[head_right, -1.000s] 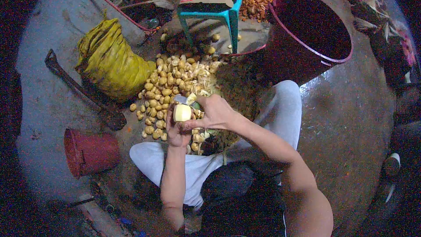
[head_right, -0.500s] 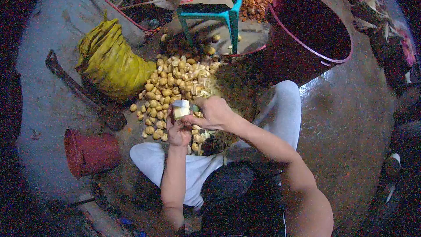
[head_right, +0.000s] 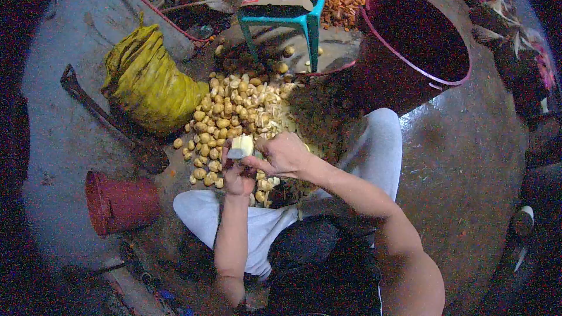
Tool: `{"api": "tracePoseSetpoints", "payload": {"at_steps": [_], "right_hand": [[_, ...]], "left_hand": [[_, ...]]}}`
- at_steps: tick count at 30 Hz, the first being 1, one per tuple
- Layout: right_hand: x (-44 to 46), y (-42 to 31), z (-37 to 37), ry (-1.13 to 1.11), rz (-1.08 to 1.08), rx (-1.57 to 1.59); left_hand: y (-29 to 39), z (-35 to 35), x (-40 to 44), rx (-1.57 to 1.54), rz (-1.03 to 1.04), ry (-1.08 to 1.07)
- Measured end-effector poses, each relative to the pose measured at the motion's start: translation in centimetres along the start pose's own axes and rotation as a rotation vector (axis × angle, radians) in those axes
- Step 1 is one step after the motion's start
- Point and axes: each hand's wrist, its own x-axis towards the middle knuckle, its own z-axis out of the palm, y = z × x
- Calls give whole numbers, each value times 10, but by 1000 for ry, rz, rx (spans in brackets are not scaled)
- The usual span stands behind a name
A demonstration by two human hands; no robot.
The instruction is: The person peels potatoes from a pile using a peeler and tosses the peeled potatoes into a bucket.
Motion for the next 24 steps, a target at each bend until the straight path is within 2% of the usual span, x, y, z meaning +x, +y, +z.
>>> {"api": "tracePoseSetpoints", "payload": {"at_steps": [4,6,9,12,18,22,24], "right_hand": [[-2,-2,3,44,-5,-43],[1,2,9,163,31,165],[3,5,0,70,117,262],[4,4,-7,2,116,215],[5,6,-5,15,89,239],[2,4,-6,14,48,210],[1,-1,-4,28,11,68]], "left_hand": [[-1,4,4,-22,62,-27],[2,9,5,-40,47,-36],[3,5,6,-5,71,-61],[3,4,6,48,30,-114],[6,1,6,69,8,-145],[7,7,1,38,7,-97],[8,4,1,53,1,-65]]}}
